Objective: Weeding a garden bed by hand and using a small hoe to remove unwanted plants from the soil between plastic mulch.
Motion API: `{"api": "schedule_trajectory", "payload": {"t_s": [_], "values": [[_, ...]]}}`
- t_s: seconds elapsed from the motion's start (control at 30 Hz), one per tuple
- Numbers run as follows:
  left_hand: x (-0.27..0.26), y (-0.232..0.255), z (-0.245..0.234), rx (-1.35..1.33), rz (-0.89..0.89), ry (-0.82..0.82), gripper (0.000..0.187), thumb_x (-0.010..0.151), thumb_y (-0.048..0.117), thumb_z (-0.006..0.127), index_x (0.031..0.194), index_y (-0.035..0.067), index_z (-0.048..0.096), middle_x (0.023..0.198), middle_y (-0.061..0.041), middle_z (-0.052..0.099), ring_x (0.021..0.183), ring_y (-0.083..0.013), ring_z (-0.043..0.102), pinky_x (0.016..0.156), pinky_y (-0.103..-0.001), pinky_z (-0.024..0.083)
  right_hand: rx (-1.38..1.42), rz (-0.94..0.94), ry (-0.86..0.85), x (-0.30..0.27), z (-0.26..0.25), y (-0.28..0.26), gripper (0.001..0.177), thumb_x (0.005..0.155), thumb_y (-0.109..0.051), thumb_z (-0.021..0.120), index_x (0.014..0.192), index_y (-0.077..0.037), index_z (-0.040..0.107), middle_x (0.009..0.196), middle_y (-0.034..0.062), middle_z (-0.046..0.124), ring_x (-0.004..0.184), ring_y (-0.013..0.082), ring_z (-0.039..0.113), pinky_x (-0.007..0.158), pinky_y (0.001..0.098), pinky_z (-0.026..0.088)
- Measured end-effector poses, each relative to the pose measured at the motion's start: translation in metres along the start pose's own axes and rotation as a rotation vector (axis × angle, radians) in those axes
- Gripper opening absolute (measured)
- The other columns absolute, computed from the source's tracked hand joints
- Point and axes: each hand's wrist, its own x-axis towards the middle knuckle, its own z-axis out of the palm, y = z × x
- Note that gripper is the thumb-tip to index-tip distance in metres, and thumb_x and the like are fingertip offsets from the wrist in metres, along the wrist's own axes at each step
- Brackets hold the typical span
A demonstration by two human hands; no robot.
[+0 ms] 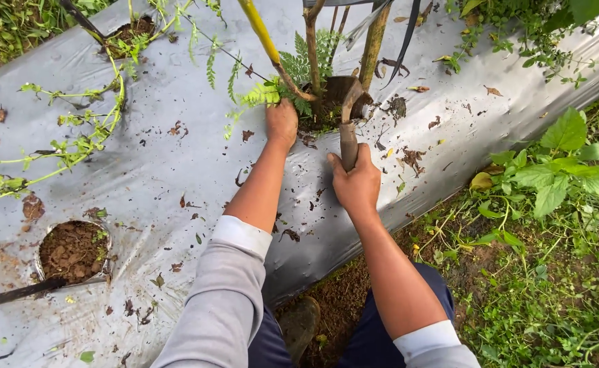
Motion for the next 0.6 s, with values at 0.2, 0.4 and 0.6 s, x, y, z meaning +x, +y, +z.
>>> {"api": "schedule_trajectory", "payload": {"t_s": [0.2,0.4,0.6], "values": [[-0.003,0.009,0.01,-0.025,-0.035,-0.013,0.021,0.093,0.027,0.058,0.089,0.007,0.065,0.073,-0.009,0.066,0.076,-0.0272,0.068,0.078,-0.046,0.046,0.289,0.17,0.018,0.007,0.042,-0.019,0.04,0.09,-0.035,0.085,0.106,-0.013,0.056,0.079,0.0213,0.066,0.077,0.0447,0.07,0.063,0.0517,0.049],[0.01,0.015,0.02,-0.044,-0.084,-0.026,0.021,0.094,0.026,0.057,0.089,0.008,0.067,0.074,-0.009,0.067,0.078,-0.027,0.068,0.081,-0.045,0.046,0.406,0.141,-0.112,0.029,0.051,-0.03,0.036,0.098,-0.031,0.077,0.114,-0.009,0.054,0.077,0.0115,0.056,0.071,0.0278,0.062,0.057,0.0445,0.045],[0.008,0.019,0.023,-0.059,-0.142,-0.058,0.021,0.095,0.024,0.056,0.088,0.008,0.068,0.076,-0.01,0.068,0.079,-0.0269,0.069,0.084,-0.044,0.046,0.643,0.152,-0.221,0.026,0.056,-0.026,0.033,0.101,-0.024,0.074,0.115,-0.004,0.052,0.072,0.0077,0.054,0.058,0.022,0.063,0.052,0.037,0.054]]}}
